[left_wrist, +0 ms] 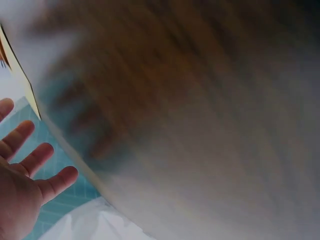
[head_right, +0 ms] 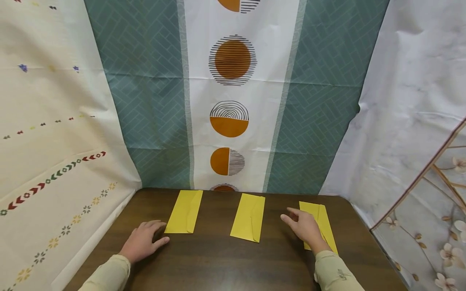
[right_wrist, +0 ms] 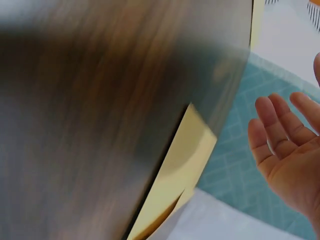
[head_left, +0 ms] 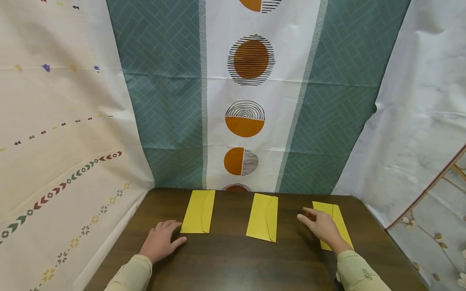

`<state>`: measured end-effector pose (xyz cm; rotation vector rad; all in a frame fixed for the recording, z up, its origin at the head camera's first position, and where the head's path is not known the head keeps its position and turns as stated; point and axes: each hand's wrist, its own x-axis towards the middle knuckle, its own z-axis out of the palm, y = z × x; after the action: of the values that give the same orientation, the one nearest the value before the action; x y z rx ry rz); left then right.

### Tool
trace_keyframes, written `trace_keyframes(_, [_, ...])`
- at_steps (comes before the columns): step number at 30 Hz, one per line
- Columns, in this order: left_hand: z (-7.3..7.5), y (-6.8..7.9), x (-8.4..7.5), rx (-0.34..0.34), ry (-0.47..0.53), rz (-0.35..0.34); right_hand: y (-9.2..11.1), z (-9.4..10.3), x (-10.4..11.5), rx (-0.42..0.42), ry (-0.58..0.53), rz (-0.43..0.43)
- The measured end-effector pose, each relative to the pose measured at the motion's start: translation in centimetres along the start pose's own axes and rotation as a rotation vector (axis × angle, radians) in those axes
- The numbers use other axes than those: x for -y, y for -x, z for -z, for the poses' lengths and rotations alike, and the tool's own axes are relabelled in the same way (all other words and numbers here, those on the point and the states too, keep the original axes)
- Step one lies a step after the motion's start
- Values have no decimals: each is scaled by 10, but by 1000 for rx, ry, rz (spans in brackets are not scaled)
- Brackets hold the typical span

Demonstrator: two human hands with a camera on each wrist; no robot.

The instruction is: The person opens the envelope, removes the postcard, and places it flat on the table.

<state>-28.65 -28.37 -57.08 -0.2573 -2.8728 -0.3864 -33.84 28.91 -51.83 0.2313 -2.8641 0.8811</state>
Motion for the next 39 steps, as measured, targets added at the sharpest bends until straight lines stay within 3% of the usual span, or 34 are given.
trace_keyframes(15, [-8,-9,-23,124,-13,-29,-13,-47,56,45,-67,76])
trace_keyframes(25, [-10,-8,-24,162,-24,-28,-20,-74,103,121,-81,142])
trace_keyframes(33, [-10,-7,-27,189,-8,-28,-25,-100,138,230,-77,264])
trace_keyframes(39, [-18,-7,-25,217,-27,-26,-29,-122,167,275,-57,318])
